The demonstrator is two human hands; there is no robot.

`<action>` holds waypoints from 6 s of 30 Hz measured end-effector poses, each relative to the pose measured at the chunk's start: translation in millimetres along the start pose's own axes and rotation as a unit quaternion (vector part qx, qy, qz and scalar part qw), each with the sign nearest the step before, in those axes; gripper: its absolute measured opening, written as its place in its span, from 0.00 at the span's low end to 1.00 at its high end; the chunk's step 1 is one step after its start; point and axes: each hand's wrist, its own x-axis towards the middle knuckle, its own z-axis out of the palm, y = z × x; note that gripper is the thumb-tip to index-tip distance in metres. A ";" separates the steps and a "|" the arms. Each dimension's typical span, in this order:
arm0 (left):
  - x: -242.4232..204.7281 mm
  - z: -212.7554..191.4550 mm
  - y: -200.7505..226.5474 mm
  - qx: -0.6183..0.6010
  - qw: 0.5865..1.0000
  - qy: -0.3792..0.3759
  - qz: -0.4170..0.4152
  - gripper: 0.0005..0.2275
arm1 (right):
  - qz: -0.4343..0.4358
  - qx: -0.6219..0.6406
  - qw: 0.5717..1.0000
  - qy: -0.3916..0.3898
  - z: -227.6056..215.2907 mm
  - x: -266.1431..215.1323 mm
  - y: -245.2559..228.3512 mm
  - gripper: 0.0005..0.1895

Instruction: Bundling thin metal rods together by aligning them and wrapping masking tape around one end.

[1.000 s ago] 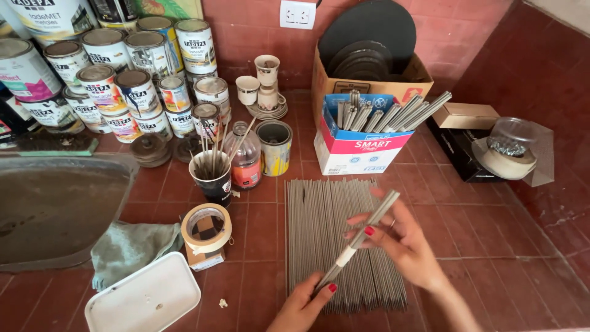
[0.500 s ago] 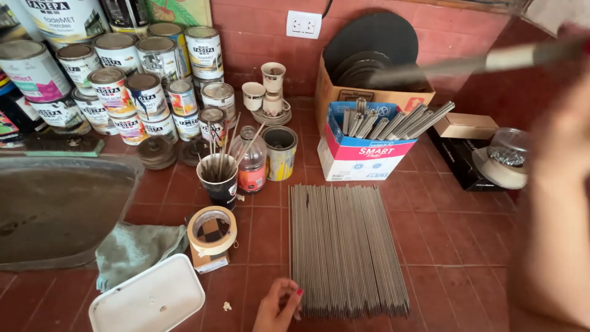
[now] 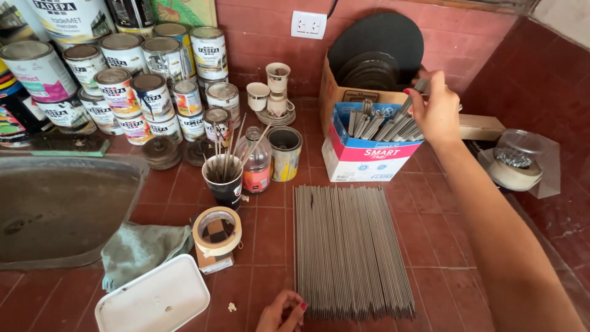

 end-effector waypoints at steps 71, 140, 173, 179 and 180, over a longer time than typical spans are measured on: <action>86.0 81.0 -19.2 0.593 0.706 0.268 0.279 0.41 | 0.533 0.196 0.819 -0.081 -66.4 -436.0 3.4 0.19; 48.9 93.6 100.2 -0.314 0.924 0.212 -0.057 0.19 | 0.517 -0.004 0.855 -0.041 -59.4 -444.1 -43.5 0.21; 68.8 118.8 102.2 -0.376 0.921 0.103 0.028 0.17 | 0.542 0.488 0.680 -0.071 -5.4 -393.1 -191.0 0.18; 66.2 102.0 91.2 -0.368 0.919 0.134 0.048 0.17 | 0.412 0.189 0.878 -0.155 -34.7 -368.5 -155.5 0.16; 63.6 99.0 92.4 -0.368 0.918 0.135 0.052 0.17 | 0.409 0.190 0.879 -0.154 -33.4 -385.2 -137.6 0.16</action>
